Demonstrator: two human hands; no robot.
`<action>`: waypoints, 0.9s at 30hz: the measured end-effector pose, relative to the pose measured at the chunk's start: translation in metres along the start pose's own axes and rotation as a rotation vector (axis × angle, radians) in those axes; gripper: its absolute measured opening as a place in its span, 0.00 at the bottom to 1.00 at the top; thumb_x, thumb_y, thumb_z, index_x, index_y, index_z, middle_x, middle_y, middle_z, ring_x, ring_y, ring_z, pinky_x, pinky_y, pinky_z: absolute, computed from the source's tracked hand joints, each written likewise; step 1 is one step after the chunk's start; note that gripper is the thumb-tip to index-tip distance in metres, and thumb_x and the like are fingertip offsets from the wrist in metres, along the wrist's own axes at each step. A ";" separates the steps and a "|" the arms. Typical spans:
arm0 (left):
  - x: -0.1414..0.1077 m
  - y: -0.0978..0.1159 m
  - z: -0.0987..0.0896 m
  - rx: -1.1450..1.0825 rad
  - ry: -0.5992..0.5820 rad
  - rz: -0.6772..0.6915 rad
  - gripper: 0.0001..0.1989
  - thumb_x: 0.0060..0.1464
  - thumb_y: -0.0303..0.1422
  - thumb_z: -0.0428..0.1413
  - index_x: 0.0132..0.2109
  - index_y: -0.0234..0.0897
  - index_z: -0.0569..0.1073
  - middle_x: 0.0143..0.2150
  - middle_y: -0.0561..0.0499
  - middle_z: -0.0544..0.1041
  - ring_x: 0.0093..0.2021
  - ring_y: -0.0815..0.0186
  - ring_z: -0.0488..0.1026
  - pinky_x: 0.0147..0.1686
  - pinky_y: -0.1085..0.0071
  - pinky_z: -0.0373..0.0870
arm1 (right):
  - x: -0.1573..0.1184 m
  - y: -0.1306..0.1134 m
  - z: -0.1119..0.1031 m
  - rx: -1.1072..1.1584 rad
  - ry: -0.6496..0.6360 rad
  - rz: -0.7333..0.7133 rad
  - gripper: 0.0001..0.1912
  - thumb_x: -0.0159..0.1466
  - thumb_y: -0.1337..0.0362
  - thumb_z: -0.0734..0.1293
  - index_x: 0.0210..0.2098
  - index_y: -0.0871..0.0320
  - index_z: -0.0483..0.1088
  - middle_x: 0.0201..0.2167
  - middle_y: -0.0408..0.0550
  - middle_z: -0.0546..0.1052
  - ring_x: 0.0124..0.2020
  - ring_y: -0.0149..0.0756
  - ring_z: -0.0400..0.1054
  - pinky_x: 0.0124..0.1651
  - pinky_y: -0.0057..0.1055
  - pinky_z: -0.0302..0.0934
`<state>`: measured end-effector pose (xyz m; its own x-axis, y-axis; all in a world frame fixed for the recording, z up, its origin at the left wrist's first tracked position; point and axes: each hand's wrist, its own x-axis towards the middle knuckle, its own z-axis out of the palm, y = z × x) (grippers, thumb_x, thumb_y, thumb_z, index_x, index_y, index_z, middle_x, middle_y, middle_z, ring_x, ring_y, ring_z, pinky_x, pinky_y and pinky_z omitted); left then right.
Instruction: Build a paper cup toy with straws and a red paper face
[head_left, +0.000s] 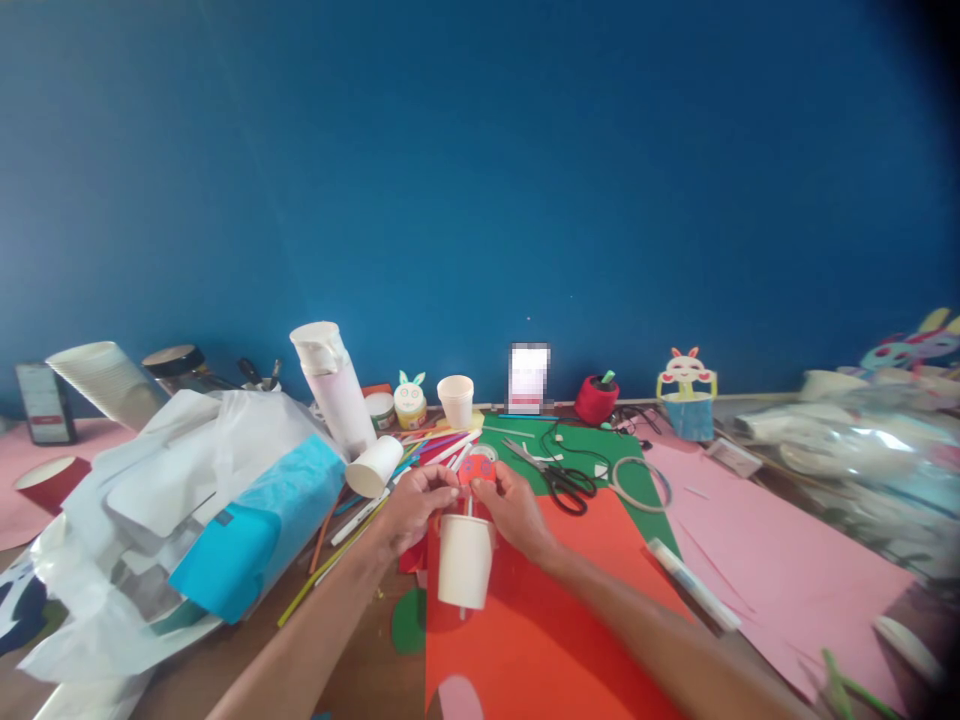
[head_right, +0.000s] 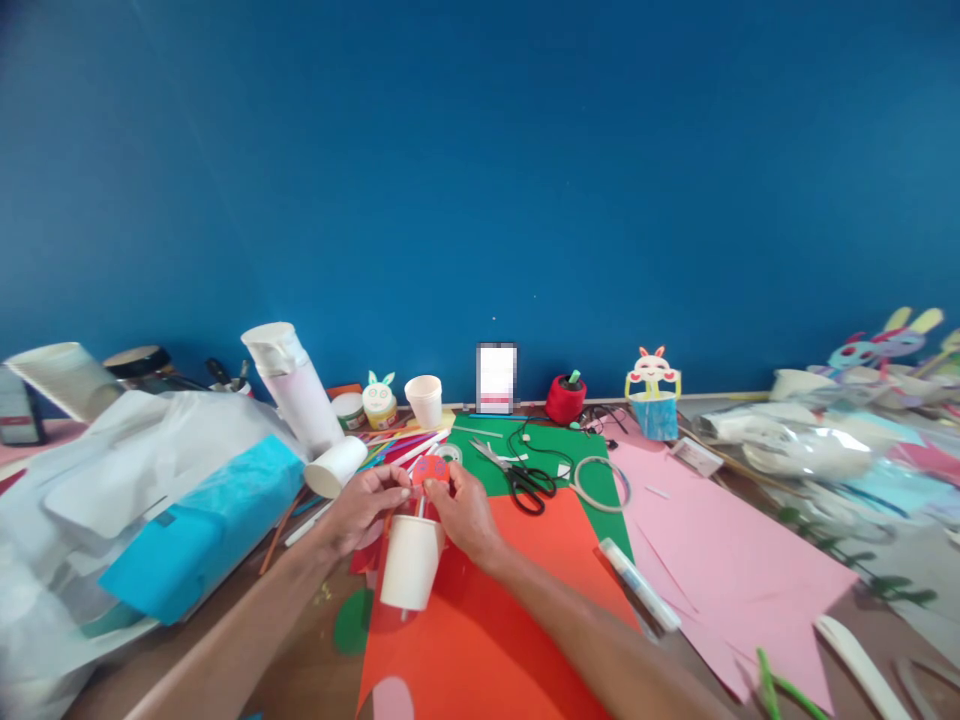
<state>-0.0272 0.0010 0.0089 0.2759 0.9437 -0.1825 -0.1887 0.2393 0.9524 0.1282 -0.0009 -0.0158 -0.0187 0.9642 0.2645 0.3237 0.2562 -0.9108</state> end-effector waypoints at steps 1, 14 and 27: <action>0.000 -0.001 0.000 -0.012 -0.004 -0.011 0.09 0.37 0.28 0.61 0.28 0.33 0.68 0.24 0.53 0.71 0.23 0.72 0.67 0.26 0.75 0.60 | 0.000 0.000 0.000 -0.018 -0.006 -0.009 0.10 0.57 0.59 0.59 0.23 0.58 0.61 0.20 0.39 0.63 0.22 0.28 0.54 0.25 0.25 0.48; 0.001 -0.005 -0.009 -0.107 -0.127 -0.070 0.09 0.38 0.27 0.61 0.29 0.33 0.69 0.24 0.53 0.71 0.23 0.73 0.67 0.24 0.77 0.61 | 0.000 0.003 0.003 -0.098 -0.007 0.001 0.10 0.56 0.59 0.59 0.25 0.59 0.65 0.20 0.40 0.66 0.22 0.28 0.56 0.24 0.25 0.46; 0.001 -0.004 -0.006 -0.004 -0.066 0.034 0.07 0.41 0.26 0.59 0.29 0.34 0.68 0.25 0.54 0.72 0.23 0.74 0.65 0.25 0.78 0.58 | 0.003 0.003 -0.001 0.063 -0.067 0.067 0.10 0.56 0.59 0.60 0.26 0.60 0.65 0.22 0.41 0.66 0.24 0.29 0.57 0.26 0.24 0.50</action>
<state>-0.0315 0.0027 0.0032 0.3306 0.9343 -0.1335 -0.2025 0.2084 0.9568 0.1304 0.0031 -0.0172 -0.0626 0.9813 0.1823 0.2663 0.1924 -0.9445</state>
